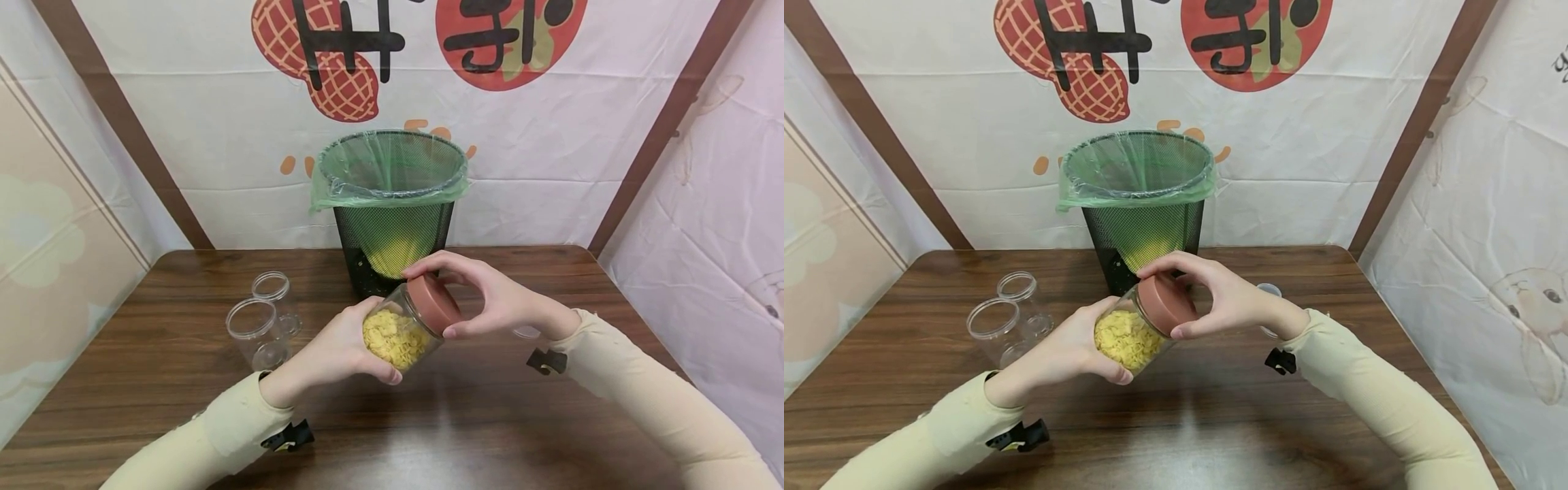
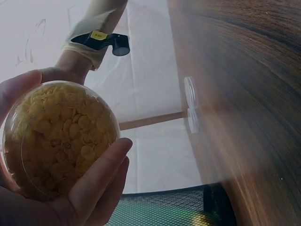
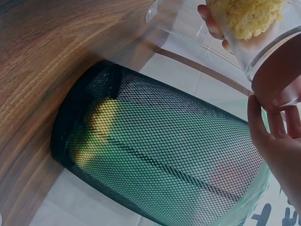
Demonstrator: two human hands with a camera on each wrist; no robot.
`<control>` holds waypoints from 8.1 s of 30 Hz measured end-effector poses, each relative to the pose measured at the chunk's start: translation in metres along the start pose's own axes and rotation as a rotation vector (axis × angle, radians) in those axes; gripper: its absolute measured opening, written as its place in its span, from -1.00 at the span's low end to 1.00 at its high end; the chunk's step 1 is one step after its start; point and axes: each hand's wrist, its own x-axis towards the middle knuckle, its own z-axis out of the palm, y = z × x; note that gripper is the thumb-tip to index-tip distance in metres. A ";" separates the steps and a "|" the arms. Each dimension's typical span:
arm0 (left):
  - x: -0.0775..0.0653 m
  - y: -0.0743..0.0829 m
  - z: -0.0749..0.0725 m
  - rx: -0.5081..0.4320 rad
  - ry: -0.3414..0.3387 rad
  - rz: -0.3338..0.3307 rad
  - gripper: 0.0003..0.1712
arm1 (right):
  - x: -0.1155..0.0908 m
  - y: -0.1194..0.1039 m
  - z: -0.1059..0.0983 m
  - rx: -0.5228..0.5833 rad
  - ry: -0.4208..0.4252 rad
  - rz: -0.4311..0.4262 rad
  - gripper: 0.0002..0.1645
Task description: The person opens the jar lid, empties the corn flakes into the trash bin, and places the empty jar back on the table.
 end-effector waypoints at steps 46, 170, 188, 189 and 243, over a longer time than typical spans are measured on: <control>0.010 -0.008 0.013 -0.270 0.089 -0.032 -0.06 | -0.004 -0.011 -0.026 -0.012 0.066 -0.162 -0.11; 0.005 -0.013 -0.013 -0.386 0.191 -0.064 -0.07 | -0.178 0.080 -0.008 -0.692 -0.031 0.429 -0.10; 0.006 -0.014 -0.012 -0.382 0.193 -0.047 -0.06 | -0.180 0.085 -0.007 -0.688 0.008 0.396 -0.11; 0.006 -0.014 -0.012 -0.381 0.193 -0.046 -0.06 | -0.180 0.085 -0.007 -0.687 0.008 0.396 -0.11; -0.002 -0.012 -0.020 -0.334 0.245 -0.060 -0.07 | -0.019 0.040 -0.091 -0.715 0.272 -0.100 -0.82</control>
